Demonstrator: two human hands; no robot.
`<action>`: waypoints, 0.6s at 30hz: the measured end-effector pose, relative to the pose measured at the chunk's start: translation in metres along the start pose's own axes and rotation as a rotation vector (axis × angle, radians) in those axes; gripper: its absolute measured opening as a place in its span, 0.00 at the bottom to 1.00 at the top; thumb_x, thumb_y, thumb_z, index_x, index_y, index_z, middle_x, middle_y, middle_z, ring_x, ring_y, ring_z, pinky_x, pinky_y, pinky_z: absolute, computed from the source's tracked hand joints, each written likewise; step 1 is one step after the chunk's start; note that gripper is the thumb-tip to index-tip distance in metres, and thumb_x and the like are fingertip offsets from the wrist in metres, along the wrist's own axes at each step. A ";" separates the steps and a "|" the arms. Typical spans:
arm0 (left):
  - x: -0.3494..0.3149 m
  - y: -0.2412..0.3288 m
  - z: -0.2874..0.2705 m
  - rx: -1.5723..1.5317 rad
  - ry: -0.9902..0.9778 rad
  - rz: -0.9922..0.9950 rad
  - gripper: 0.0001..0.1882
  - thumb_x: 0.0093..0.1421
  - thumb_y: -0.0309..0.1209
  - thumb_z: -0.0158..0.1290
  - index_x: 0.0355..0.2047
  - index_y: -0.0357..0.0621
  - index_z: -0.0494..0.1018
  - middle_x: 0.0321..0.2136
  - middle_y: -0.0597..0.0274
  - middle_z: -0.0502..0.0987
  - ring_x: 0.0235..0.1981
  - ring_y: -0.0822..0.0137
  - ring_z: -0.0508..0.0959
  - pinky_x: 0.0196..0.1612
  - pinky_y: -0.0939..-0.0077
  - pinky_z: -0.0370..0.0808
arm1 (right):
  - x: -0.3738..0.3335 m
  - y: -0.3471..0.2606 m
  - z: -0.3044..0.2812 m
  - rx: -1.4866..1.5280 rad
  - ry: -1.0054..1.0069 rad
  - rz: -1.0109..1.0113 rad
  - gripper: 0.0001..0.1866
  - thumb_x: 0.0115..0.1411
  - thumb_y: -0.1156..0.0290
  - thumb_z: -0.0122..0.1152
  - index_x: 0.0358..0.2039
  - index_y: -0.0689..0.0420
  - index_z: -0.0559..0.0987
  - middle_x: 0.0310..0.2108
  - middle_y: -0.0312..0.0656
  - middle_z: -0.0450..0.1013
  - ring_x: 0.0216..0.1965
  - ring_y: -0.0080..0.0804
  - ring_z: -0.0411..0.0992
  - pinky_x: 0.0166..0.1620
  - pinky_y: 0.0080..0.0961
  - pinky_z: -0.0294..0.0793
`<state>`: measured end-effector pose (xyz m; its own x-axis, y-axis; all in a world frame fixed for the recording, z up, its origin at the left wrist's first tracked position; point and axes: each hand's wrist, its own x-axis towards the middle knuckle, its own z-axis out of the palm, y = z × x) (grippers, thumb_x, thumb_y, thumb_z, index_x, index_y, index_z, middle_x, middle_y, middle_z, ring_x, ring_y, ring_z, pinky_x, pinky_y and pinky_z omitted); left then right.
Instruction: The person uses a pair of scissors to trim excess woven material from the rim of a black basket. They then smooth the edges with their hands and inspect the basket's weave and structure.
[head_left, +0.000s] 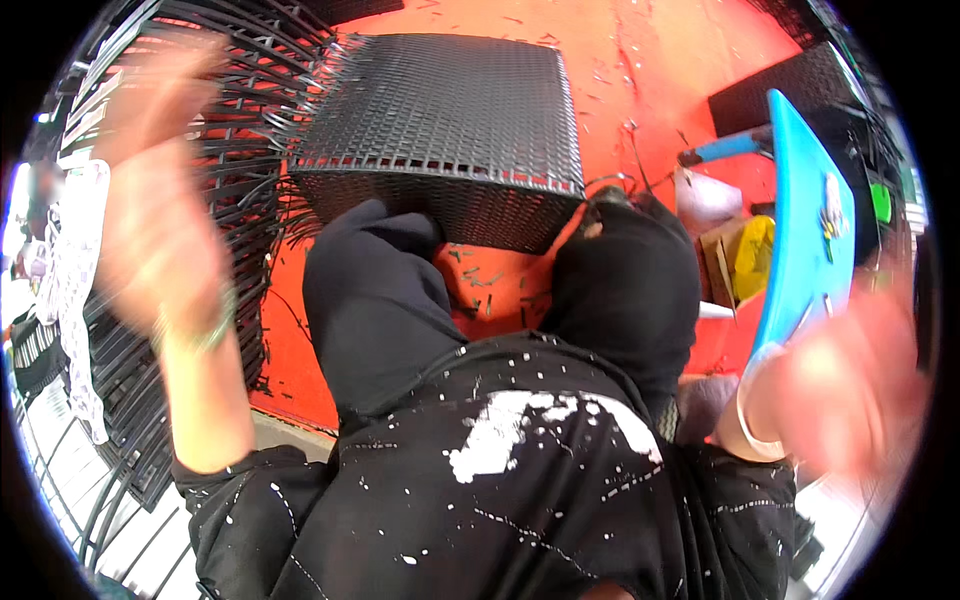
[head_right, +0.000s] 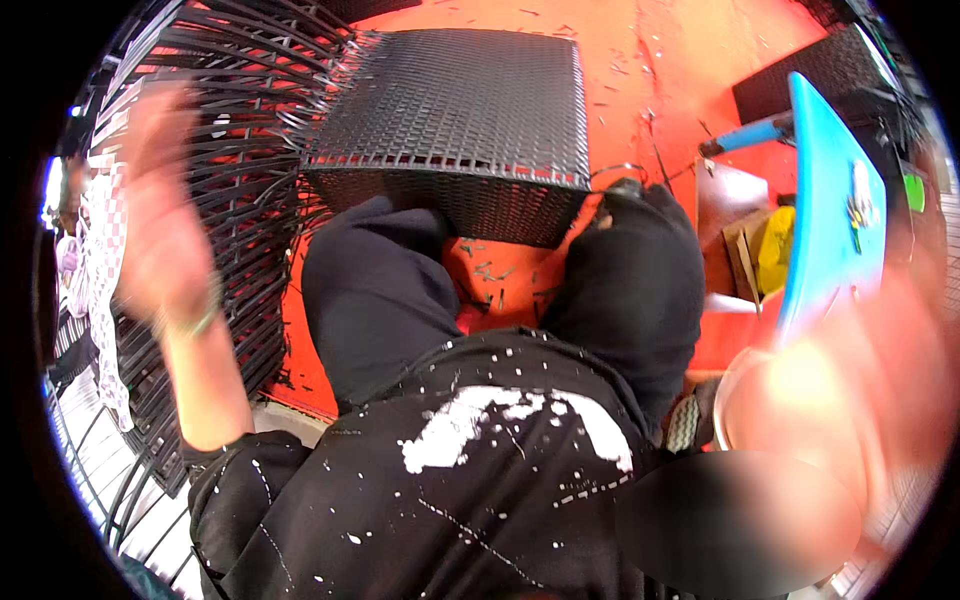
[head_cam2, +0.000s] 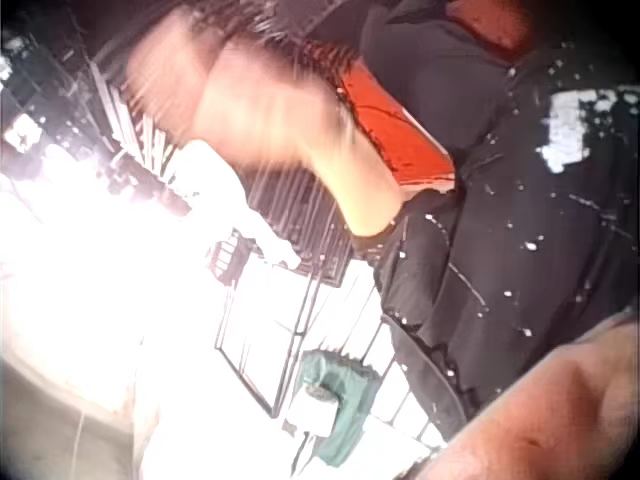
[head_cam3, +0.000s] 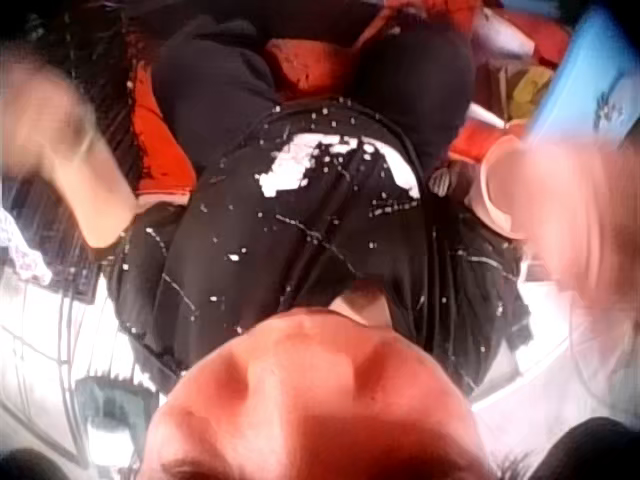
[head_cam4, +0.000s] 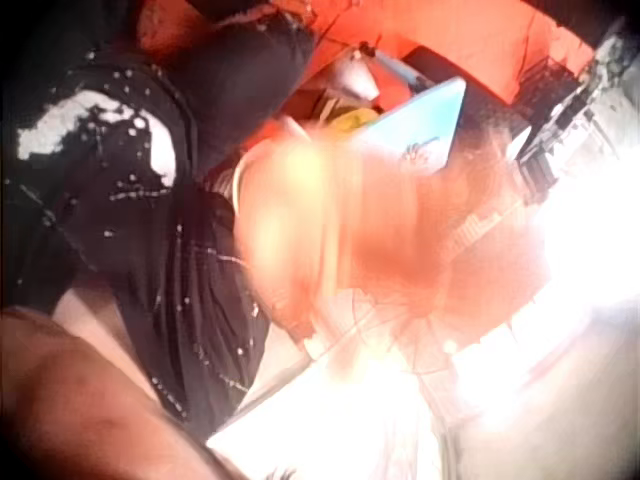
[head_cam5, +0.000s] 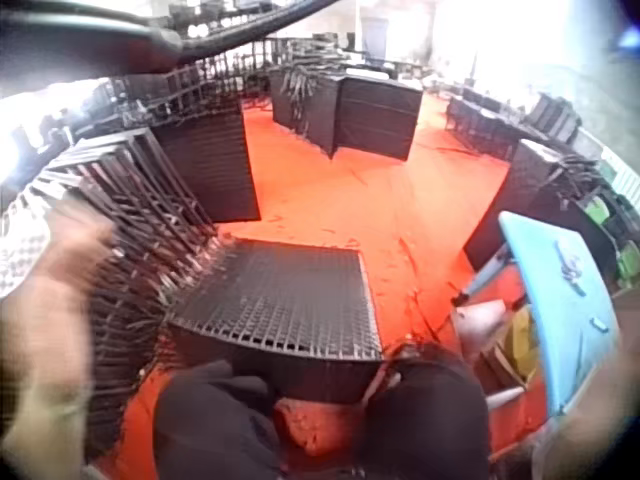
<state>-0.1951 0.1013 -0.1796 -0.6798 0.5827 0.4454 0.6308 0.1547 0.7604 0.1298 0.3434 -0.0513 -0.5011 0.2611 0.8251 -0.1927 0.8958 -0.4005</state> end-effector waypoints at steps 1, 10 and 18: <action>-0.001 -0.013 0.042 0.036 -0.178 0.056 0.15 0.67 0.31 0.52 0.51 0.38 0.75 0.45 0.58 0.79 0.45 0.66 0.79 0.50 0.75 0.75 | -0.012 0.048 0.042 -0.096 -0.258 0.212 0.23 0.68 0.58 0.50 0.56 0.60 0.73 0.47 0.46 0.77 0.44 0.38 0.76 0.47 0.33 0.75; -0.030 -0.200 0.111 0.535 -1.153 -0.395 0.21 0.65 0.37 0.54 0.55 0.41 0.74 0.57 0.50 0.74 0.57 0.51 0.75 0.62 0.62 0.71 | -0.074 0.125 0.173 0.155 -1.278 0.075 0.10 0.52 0.68 0.61 0.36 0.55 0.79 0.33 0.36 0.76 0.37 0.37 0.76 0.43 0.33 0.72; 0.025 -0.124 0.194 0.064 -1.086 -0.112 0.19 0.66 0.33 0.54 0.55 0.37 0.73 0.55 0.48 0.75 0.58 0.50 0.74 0.62 0.63 0.69 | -0.047 0.074 0.160 0.970 -0.373 0.210 0.14 0.63 0.67 0.52 0.46 0.57 0.79 0.24 0.35 0.69 0.22 0.32 0.70 0.25 0.29 0.67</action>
<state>-0.2178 0.2510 -0.3549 -0.0621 0.9510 -0.3028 0.6259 0.2734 0.7304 0.0037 0.3399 -0.1836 -0.7981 0.1032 0.5936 -0.5806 0.1316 -0.8035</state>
